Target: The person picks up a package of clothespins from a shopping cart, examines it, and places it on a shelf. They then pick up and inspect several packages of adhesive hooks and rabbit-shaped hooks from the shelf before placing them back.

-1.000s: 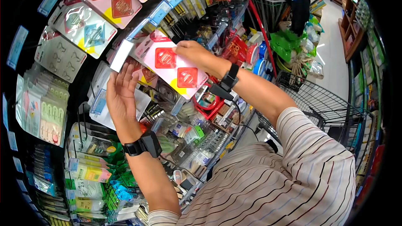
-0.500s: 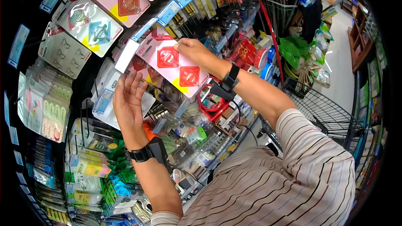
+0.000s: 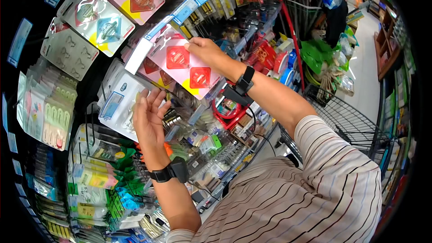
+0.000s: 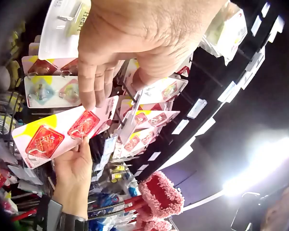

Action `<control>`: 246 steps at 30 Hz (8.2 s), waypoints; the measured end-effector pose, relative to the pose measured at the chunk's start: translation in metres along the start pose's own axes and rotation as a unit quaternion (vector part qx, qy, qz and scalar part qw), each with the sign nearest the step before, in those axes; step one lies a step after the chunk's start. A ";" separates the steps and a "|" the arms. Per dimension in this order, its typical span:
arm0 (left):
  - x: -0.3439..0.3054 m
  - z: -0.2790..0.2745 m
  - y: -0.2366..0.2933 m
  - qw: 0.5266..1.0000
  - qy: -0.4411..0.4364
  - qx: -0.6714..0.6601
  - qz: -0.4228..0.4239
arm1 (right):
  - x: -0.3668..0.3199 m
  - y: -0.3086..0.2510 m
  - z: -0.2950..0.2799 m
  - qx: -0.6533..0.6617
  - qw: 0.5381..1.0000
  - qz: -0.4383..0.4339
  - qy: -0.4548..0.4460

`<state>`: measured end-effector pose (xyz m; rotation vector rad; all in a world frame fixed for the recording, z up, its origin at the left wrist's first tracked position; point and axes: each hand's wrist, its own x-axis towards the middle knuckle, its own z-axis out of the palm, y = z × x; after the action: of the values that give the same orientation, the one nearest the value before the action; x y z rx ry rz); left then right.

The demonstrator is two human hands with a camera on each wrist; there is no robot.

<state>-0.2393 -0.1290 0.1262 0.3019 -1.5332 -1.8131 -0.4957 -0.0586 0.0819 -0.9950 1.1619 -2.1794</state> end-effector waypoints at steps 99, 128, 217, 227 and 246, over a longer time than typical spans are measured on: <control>-0.144 -0.089 -0.058 0.766 -0.224 -0.586 -0.140 | -0.242 -0.042 0.189 -0.071 0.887 0.059 -0.453; -0.130 -0.139 -0.039 0.962 0.254 -0.097 0.023 | -0.189 -0.026 0.151 -0.116 0.971 0.118 -0.175; -0.201 -0.119 -0.156 0.859 -0.348 0.215 -0.308 | -0.404 0.082 -0.091 -0.329 0.690 0.569 -0.305; -0.219 -0.074 -0.222 0.626 -0.690 0.214 -0.293 | -0.467 0.030 -0.046 -0.161 0.694 0.683 -0.159; -0.250 -0.094 -0.216 0.562 -0.729 0.148 -0.362 | -0.547 0.068 -0.001 -0.383 0.749 0.528 -0.119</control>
<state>-0.0876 -0.0315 -0.1661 -0.8663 -3.2152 -2.5494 -0.1504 0.2813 -0.1818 -0.5624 1.8922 -0.6375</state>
